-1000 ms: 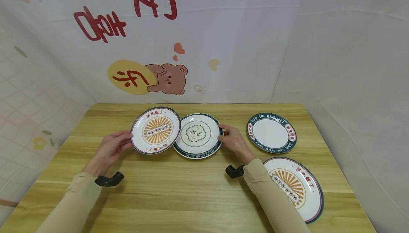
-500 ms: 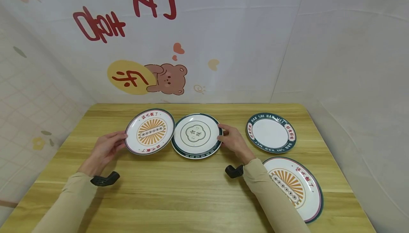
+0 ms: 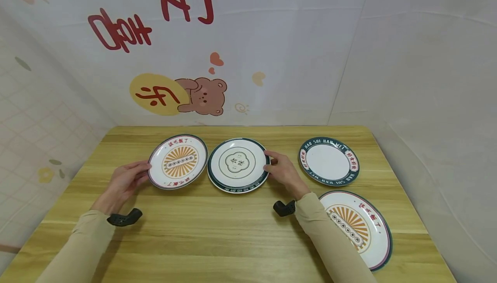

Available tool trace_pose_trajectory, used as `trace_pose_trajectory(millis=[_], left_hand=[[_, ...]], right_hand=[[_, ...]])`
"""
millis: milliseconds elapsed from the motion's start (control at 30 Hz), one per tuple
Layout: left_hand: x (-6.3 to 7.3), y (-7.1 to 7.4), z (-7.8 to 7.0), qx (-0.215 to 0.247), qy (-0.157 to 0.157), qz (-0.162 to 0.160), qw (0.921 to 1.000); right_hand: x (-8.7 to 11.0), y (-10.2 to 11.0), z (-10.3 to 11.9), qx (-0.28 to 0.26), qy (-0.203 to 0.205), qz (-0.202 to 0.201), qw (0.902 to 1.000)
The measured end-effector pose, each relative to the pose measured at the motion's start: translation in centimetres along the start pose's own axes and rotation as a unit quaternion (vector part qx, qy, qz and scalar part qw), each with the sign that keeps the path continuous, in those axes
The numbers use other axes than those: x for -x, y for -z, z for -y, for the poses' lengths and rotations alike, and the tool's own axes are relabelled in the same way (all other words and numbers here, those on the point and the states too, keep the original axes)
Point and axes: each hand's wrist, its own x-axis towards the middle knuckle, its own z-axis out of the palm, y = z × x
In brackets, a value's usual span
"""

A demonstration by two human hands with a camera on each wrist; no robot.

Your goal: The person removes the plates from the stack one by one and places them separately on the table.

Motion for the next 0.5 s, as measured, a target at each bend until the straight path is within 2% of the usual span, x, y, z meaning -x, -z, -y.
trace_pose_trajectory(millis=[167,500], left_hand=[[-0.19,0.32,0.01,-0.013,-0.002,-0.001,0.9999],[-1.02,0.76,0.42,-0.071,0.01,-0.024,0.9972]], right_hand=[[-0.09,0.02,-0.12,0.001,0.001,0.001,1.0],[0.05,-0.05,0.05,0.003,0.002,0.001,1.0]])
